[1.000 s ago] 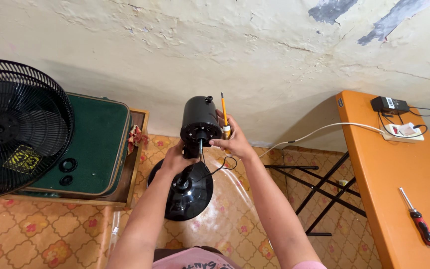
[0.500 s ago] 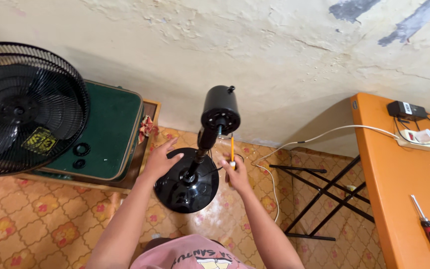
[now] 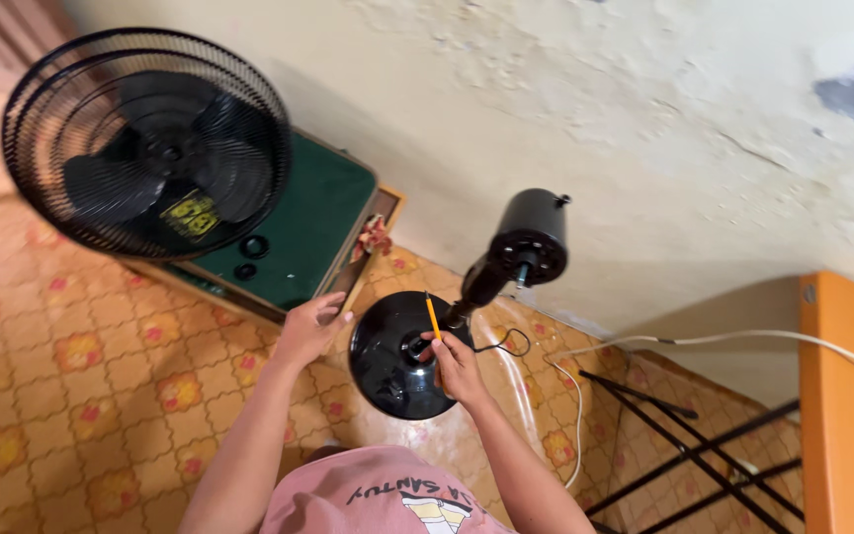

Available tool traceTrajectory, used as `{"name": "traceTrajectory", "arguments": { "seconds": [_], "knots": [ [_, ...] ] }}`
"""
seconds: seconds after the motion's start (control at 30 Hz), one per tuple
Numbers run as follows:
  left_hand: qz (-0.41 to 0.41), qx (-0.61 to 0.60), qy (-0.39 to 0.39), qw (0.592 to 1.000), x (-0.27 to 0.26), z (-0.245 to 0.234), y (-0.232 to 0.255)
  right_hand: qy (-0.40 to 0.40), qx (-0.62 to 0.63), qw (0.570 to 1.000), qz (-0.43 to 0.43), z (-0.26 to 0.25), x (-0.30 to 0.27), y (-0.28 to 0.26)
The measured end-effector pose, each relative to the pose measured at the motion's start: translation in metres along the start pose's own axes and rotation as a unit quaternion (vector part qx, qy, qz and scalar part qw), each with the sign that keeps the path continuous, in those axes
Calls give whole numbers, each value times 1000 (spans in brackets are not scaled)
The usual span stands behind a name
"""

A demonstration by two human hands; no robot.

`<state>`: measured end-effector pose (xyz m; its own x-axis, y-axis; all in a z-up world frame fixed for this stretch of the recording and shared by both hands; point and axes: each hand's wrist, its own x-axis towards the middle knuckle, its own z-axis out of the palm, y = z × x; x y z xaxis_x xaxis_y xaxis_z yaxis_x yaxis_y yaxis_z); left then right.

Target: The person uses a screwdriver to tighten screws on the back of a black fan motor housing. They repeatedly adjust the motor housing and reinsert the screwdriver to secure the screws. The person then picks up a small black plastic cap and places it onto the motor shaft.

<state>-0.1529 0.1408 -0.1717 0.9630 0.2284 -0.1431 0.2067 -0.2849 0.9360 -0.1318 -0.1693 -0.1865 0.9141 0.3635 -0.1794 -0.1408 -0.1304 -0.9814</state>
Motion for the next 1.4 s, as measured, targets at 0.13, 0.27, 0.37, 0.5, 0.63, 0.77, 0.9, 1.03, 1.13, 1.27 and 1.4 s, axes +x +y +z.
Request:
{"name": "traceTrajectory", "arguments": {
  "seconds": [0.13,0.27,0.37,0.5,0.63,0.77,0.9,1.03,1.13,1.27,1.4],
  "knots": [
    [-12,17,90,996,-2,-37,-47,-64,10,998,28,28,24,-19],
    [-12,83,186,979,9,-58,-74,-100,-4,995,21,57,40,-28],
    [25,142,185,972,30,-69,-77,-113,-13,993,29,72,48,-30],
    [82,180,178,964,53,-75,-74,-113,-11,992,46,77,51,-25],
    [127,191,181,957,66,-77,-68,-85,-15,993,77,74,46,-15],
    [167,237,120,949,78,-76,-70,-65,-21,993,100,70,35,-7],
    [97,283,100,949,94,-64,-85,-45,-31,994,90,61,24,-7],
    [103,288,110,946,99,-61,-97,-21,-6,996,87,46,15,-15],
    [104,237,144,955,94,-48,-85,6,3,999,51,31,4,-24],
    [-1,-17,131,991,81,4,-38,33,6,999,0,8,-22,-43],
    [-31,-321,-30,946,61,76,21,71,1,997,8,-7,-55,-68]
  ]
}}
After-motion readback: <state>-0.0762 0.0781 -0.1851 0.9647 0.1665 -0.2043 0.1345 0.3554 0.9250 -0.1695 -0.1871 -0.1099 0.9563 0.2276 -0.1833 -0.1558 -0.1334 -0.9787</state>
